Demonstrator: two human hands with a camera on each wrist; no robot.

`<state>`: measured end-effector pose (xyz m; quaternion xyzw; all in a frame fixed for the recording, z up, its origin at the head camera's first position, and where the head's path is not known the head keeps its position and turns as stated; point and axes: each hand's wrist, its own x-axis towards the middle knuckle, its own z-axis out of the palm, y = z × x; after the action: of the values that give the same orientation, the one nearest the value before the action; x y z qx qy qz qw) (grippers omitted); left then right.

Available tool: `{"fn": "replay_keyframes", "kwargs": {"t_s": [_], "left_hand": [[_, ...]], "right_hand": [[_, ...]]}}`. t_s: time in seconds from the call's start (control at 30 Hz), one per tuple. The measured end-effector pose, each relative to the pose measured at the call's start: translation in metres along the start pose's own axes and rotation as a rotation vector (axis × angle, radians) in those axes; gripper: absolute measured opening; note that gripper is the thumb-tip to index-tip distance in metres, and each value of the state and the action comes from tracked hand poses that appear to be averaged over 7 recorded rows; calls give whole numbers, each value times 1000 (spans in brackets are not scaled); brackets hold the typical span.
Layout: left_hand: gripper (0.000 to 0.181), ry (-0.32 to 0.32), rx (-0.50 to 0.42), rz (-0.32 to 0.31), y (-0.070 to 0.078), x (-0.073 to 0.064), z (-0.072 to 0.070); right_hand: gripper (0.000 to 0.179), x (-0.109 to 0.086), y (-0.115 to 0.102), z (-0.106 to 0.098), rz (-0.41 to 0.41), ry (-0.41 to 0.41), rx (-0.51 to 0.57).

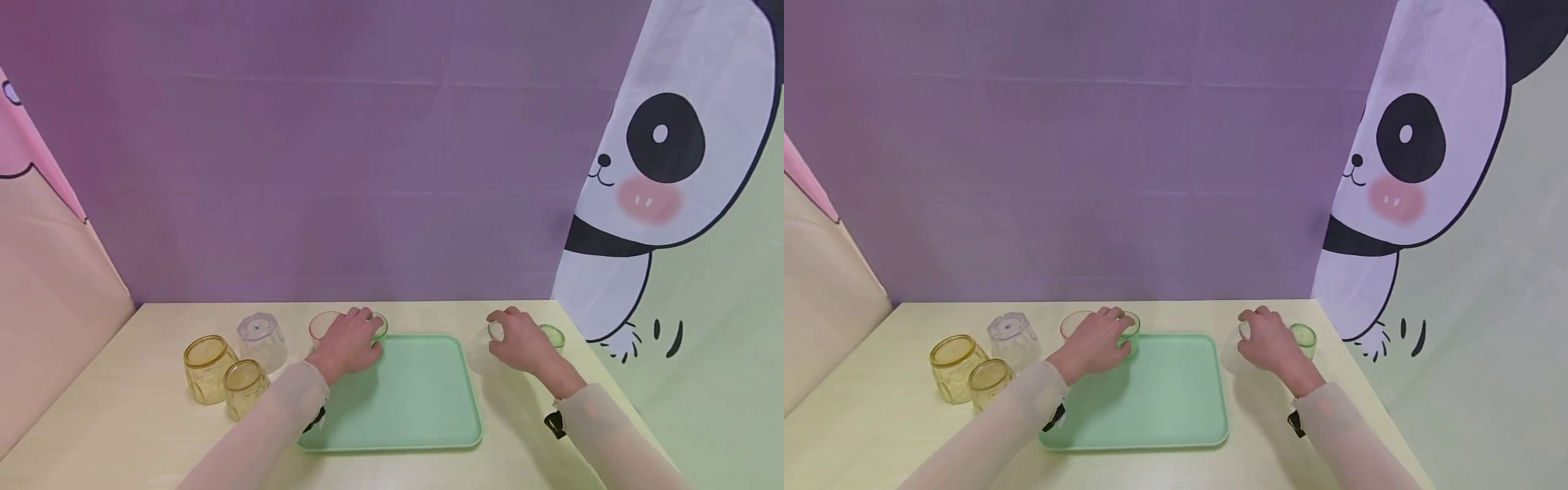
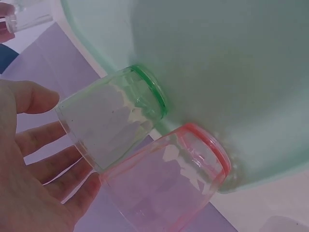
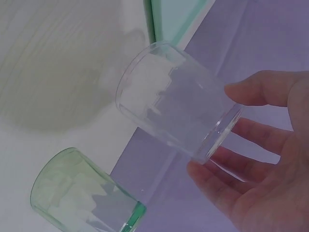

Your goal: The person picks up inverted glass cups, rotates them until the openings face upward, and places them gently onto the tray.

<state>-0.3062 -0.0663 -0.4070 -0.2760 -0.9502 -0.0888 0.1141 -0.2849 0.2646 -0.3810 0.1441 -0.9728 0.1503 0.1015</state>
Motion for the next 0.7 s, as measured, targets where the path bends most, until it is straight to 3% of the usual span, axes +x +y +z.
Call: {"fn": "replay_keyframes", "kwargs": {"t_s": [0.37, 0.7], "left_hand": [[29, 81, -74, 28, -4, -5, 0], [18, 99, -31, 48, 1, -9, 0]], "right_hand": [[40, -1, -8, -2, -42, 79, 15], [38, -9, -15, -7, -33, 118, 86]]}}
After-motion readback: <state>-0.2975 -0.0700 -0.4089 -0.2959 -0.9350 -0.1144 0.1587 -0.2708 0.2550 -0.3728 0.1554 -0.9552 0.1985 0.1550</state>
